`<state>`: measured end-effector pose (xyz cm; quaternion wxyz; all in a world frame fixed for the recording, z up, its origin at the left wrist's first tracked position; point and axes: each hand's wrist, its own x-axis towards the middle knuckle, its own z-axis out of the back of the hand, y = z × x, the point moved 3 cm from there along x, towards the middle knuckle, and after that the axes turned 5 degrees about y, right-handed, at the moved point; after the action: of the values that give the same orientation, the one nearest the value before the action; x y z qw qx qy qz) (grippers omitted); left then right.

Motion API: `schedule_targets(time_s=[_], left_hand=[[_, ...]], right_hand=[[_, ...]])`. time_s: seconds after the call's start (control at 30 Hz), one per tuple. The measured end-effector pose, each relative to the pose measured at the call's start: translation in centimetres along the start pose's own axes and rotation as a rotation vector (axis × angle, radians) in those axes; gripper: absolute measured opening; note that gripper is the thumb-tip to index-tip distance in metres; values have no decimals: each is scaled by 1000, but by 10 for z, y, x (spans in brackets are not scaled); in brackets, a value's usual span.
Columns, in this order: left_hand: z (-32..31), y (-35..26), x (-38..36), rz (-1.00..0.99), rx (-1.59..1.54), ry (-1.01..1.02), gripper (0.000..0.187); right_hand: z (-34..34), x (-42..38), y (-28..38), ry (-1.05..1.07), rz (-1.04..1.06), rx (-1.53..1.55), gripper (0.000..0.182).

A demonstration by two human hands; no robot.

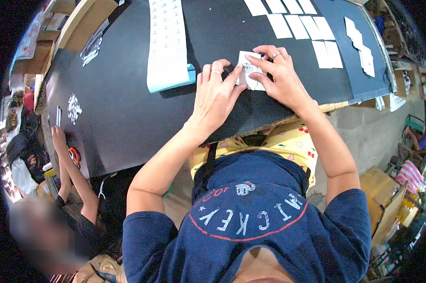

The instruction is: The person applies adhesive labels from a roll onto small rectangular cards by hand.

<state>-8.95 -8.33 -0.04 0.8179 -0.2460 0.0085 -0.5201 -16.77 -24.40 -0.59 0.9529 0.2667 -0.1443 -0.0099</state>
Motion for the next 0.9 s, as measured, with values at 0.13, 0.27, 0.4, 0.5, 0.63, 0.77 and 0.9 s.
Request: schedule_targets(time_s=[0.13,0.27,0.4,0.5,0.63,0.77,0.9], left_hand=[[2,-4,-1,26,-58,-40,52],[1,8,-2,26,-143,-82,62],[4,5,0,6,-96,-21,67],[-1,3,-1,-27,97,58,72],[1,0,-1,-85,214,78,78],[-3,2,-3,-63,239,57,85],[-9,1,-8,27,212,8,88]], right_hand=[[0,-1,-1,4,11,-3,39],[1,1,1,8,24,-35,39],[3,1,2,26,21,-28,39],[4,2,5,38,25,-67,38],[5,3,7,61,51,-145,39],[5,2,6,65,65,-186,38],[4,0,6,25,70,-163,37]])
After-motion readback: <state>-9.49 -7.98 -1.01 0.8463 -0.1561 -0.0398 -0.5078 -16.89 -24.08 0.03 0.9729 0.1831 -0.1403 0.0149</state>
